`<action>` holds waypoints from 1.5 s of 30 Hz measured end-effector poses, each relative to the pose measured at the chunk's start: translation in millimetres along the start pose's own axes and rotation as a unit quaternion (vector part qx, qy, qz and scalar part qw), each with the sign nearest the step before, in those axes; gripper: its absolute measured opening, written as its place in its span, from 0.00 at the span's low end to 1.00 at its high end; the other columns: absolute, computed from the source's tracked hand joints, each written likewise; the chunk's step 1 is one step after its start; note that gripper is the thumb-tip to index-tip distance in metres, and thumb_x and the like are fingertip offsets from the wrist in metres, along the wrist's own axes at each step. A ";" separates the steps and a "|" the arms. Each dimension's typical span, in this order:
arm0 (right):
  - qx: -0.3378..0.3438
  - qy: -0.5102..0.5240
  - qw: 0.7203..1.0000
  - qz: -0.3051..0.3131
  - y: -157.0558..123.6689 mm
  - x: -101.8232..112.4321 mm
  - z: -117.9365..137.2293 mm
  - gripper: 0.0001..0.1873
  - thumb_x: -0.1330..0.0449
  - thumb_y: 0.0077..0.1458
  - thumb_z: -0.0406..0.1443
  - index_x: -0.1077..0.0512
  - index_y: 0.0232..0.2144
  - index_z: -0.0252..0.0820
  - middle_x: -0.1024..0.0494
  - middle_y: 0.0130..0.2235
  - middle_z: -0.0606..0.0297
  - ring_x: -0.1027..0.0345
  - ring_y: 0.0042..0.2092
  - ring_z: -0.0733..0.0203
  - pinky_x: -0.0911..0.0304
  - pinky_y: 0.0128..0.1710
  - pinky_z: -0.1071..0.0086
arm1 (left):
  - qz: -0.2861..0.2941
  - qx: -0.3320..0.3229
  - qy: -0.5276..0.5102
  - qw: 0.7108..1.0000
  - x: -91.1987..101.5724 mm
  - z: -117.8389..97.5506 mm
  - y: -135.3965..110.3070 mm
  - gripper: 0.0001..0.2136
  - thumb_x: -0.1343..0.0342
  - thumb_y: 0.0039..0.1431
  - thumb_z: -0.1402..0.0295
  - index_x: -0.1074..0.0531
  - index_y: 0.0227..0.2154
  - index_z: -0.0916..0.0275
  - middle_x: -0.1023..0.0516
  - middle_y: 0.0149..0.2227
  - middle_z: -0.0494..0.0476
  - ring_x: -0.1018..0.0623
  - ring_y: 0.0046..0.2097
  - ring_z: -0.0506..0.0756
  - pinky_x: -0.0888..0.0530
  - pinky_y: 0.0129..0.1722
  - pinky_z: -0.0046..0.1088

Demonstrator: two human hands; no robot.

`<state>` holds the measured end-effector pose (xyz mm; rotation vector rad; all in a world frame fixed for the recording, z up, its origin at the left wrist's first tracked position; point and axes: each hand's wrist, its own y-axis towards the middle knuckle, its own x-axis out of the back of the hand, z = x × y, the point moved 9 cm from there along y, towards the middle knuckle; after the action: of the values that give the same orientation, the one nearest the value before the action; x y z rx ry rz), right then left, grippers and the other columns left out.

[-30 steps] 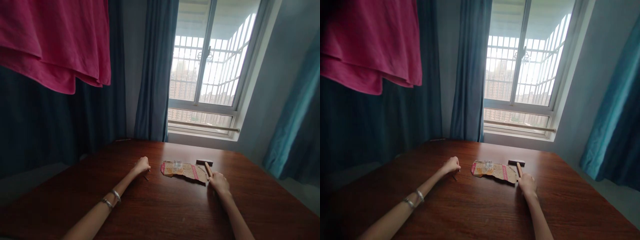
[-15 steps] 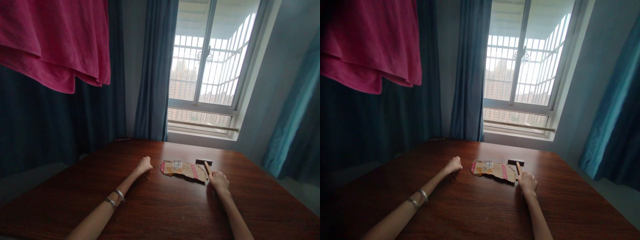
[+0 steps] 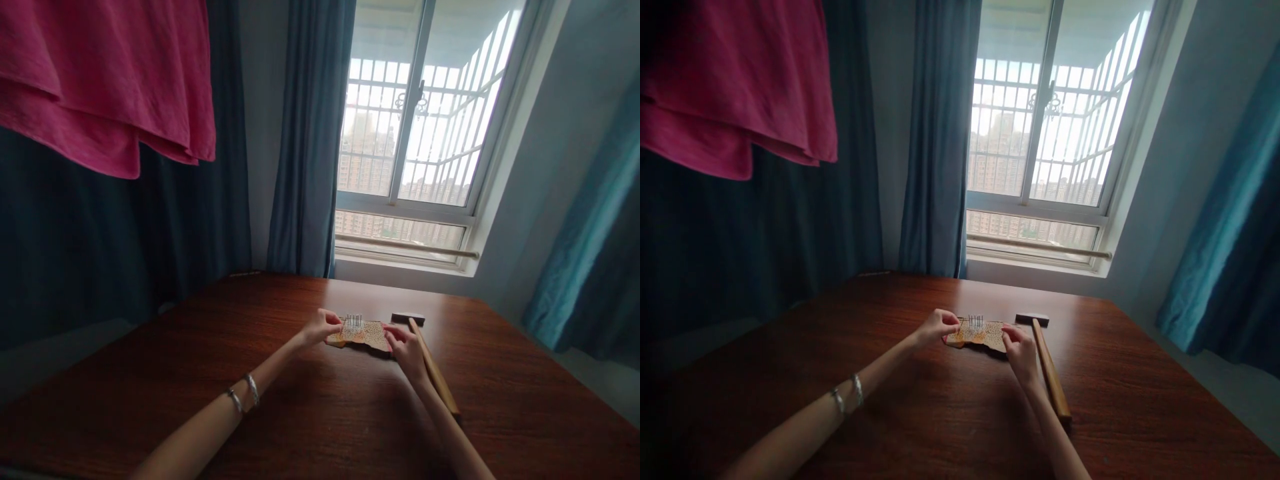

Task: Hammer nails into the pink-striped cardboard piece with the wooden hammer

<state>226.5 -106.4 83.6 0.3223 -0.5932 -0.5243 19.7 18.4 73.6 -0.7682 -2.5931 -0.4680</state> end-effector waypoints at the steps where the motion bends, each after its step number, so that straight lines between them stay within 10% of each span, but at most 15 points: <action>1: -0.021 0.067 0.997 0.014 -2.9 -10.9 -1.7 0.20 0.45 0.49 0.46 0.24 0.35 0.38 0.22 0.36 0.55 0.29 0.33 0.55 0.33 0.26 0.66 | 0.012 -0.019 -0.004 1.000 -11.7 -8.8 -2.0 0.12 0.43 0.43 0.62 0.24 0.26 0.68 0.24 0.23 0.56 0.28 0.24 0.51 0.34 0.23 0.23; 7: -0.056 0.248 0.964 0.070 -16.7 -42.9 4.6 0.22 0.40 0.44 0.49 0.22 0.33 0.37 0.22 0.30 0.58 0.30 0.30 0.58 0.34 0.20 0.72 | 0.039 -0.069 -0.024 0.997 -58.0 -39.9 -5.7 0.12 0.44 0.46 0.61 0.23 0.25 0.66 0.22 0.25 0.56 0.26 0.27 0.52 0.34 0.24 0.22; 19: -0.040 0.186 0.981 0.027 -11.1 -33.0 -5.2 0.19 0.41 0.45 0.49 0.23 0.28 0.38 0.23 0.26 0.61 0.31 0.28 0.58 0.35 0.19 0.72 | 0.060 -0.093 -0.044 0.993 -79.2 -39.9 7.5 0.13 0.43 0.47 0.59 0.22 0.27 0.65 0.21 0.28 0.58 0.24 0.31 0.54 0.31 0.28 0.24; 26: -0.066 0.170 0.982 -0.045 12.3 -19.1 -22.3 0.24 0.43 0.44 0.51 0.24 0.31 0.35 0.23 0.29 0.58 0.31 0.29 0.59 0.35 0.19 0.72 | -0.119 -0.063 -0.145 0.980 -23.4 -29.2 36.5 0.14 0.45 0.47 0.60 0.24 0.29 0.66 0.23 0.28 0.57 0.27 0.30 0.52 0.32 0.29 0.24; 32: -0.046 0.127 0.990 -0.038 48.6 -37.2 -34.5 0.25 0.44 0.43 0.50 0.24 0.31 0.34 0.22 0.28 0.57 0.29 0.29 0.57 0.34 0.23 0.69 | -0.247 0.061 -0.393 0.884 -3.6 35.2 59.2 0.13 0.49 0.46 0.64 0.28 0.30 0.68 0.26 0.28 0.57 0.28 0.29 0.49 0.31 0.29 0.23; 45: 0.012 0.075 0.997 0.022 66.7 -73.3 -30.1 0.16 0.44 0.45 0.43 0.24 0.29 0.38 0.20 0.30 0.59 0.28 0.33 0.56 0.34 0.37 0.65 | -0.223 0.077 -0.391 0.890 -23.4 55.0 75.9 0.17 0.49 0.44 0.57 0.29 0.29 0.68 0.26 0.26 0.58 0.27 0.28 0.51 0.30 0.30 0.26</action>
<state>217.8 -6.9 56.0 0.3666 -0.4607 -0.4474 66.3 91.2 30.5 -0.3170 -3.5358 -0.0496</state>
